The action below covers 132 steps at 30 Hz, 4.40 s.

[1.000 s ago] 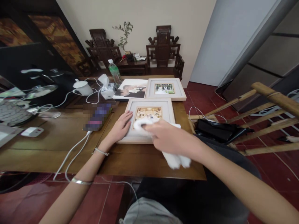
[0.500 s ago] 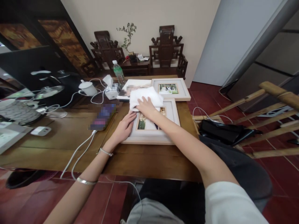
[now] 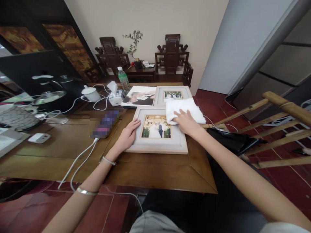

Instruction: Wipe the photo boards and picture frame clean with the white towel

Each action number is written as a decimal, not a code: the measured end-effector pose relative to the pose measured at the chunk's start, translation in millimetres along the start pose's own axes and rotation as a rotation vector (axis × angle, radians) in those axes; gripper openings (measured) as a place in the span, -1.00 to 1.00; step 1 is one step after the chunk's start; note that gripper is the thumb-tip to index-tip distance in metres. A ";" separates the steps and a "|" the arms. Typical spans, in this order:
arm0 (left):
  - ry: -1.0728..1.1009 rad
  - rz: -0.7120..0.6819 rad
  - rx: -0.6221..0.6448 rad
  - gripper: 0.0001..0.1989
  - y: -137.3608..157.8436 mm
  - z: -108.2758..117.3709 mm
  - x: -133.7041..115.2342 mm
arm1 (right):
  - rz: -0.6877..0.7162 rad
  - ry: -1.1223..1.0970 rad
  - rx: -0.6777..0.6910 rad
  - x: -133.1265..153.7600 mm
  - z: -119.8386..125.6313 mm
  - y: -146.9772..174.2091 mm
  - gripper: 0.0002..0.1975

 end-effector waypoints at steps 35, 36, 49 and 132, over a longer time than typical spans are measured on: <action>-0.041 -0.026 0.028 -0.52 0.6 -0.8 -0.5 | 0.019 -0.095 0.111 66.2 13.5 -9.7 -0.48; -0.044 -0.025 0.027 -0.52 0.7 -1.1 -0.8 | 0.018 -0.115 0.160 73.6 18.2 4.2 -0.47; -0.028 -0.010 0.044 -0.50 0.4 -1.5 -3.2 | 0.162 -0.309 0.126 125.0 59.5 62.6 -0.45; -0.026 0.006 0.046 -0.56 -0.9 0.6 -8.8 | -0.025 -0.277 -0.231 51.6 15.6 -52.9 -0.44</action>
Point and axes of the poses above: each hand's wrist, its own y-axis away from the middle knuckle, its own z-axis out of the back of the hand, x = y × z, the point moved 8 cm from there along -y, towards the middle knuckle, and after that the axes turned 15 degrees about y, right-handed, at the moved point
